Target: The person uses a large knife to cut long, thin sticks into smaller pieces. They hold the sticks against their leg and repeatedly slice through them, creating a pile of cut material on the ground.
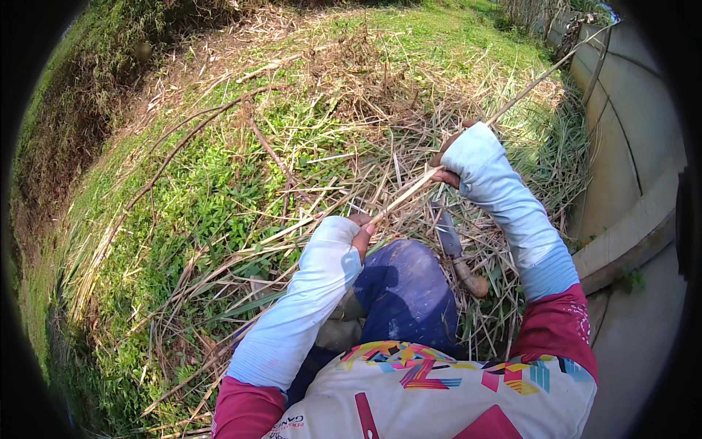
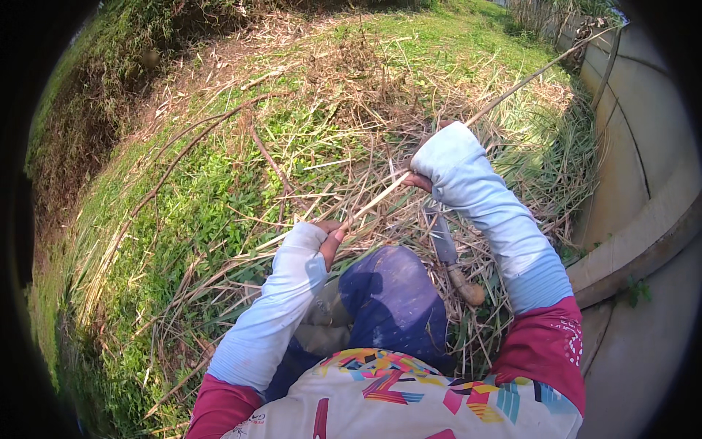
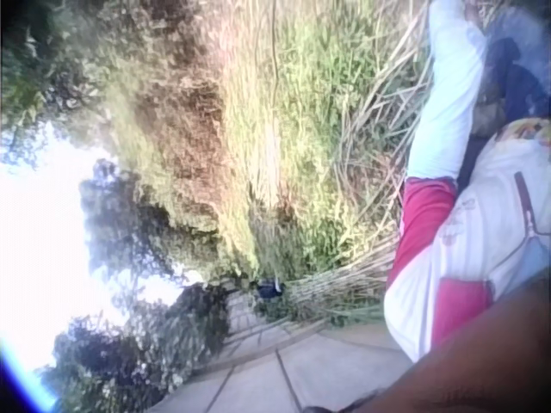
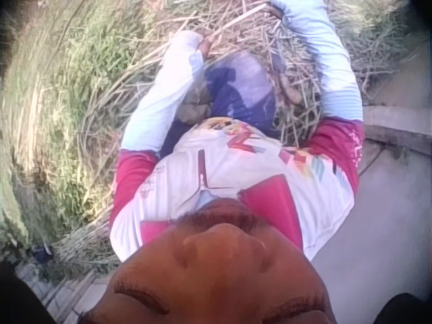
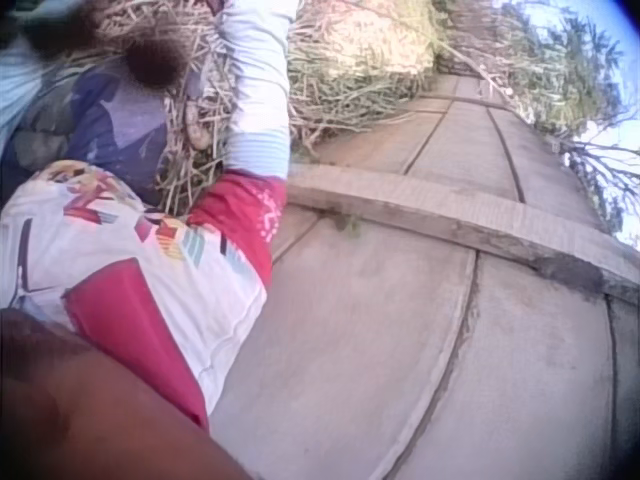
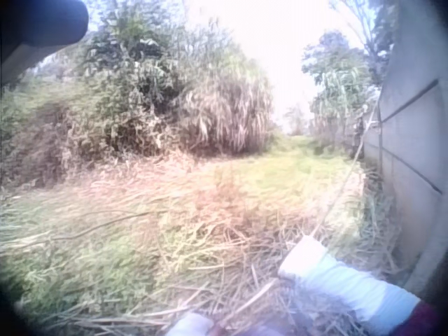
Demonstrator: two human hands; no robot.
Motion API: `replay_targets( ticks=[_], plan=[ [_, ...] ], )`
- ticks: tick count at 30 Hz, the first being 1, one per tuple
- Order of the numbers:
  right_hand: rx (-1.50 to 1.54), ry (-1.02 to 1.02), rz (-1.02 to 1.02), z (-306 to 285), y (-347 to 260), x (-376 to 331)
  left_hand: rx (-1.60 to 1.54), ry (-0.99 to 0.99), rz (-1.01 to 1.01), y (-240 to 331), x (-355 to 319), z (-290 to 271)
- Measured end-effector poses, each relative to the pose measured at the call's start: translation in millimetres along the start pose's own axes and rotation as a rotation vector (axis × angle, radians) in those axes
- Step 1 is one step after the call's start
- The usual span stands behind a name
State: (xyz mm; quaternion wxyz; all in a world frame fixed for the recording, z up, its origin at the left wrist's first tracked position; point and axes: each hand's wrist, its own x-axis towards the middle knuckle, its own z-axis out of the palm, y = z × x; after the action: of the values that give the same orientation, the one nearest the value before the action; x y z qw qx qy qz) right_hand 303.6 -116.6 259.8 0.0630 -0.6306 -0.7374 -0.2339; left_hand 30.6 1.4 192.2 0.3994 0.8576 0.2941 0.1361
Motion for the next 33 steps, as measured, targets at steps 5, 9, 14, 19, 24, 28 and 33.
replay_targets(
  ticks=[5,9,14,19,24,28,33],
  plan=[
    [0.031,-0.037,-0.049,-3,28,0,0.061,0.136,0.100,-20,3,9],
    [0.052,0.269,0.006,-16,51,-21,-0.038,0.178,0.128,-34,-10,10],
    [-0.052,0.073,0.123,-16,44,-31,-0.154,0.104,0.093,-47,-12,9],
    [-0.074,-0.038,0.159,-15,37,-24,-0.112,0.134,0.117,-50,-13,13],
    [-0.078,0.024,0.206,3,36,-21,0.012,0.289,0.178,-58,-18,22],
    [-0.081,-0.038,0.425,9,18,-19,0.104,0.212,0.091,-44,-13,19],
    [0.008,0.241,0.530,19,-6,-18,-0.049,0.292,0.085,-48,-8,12]
  ],
)
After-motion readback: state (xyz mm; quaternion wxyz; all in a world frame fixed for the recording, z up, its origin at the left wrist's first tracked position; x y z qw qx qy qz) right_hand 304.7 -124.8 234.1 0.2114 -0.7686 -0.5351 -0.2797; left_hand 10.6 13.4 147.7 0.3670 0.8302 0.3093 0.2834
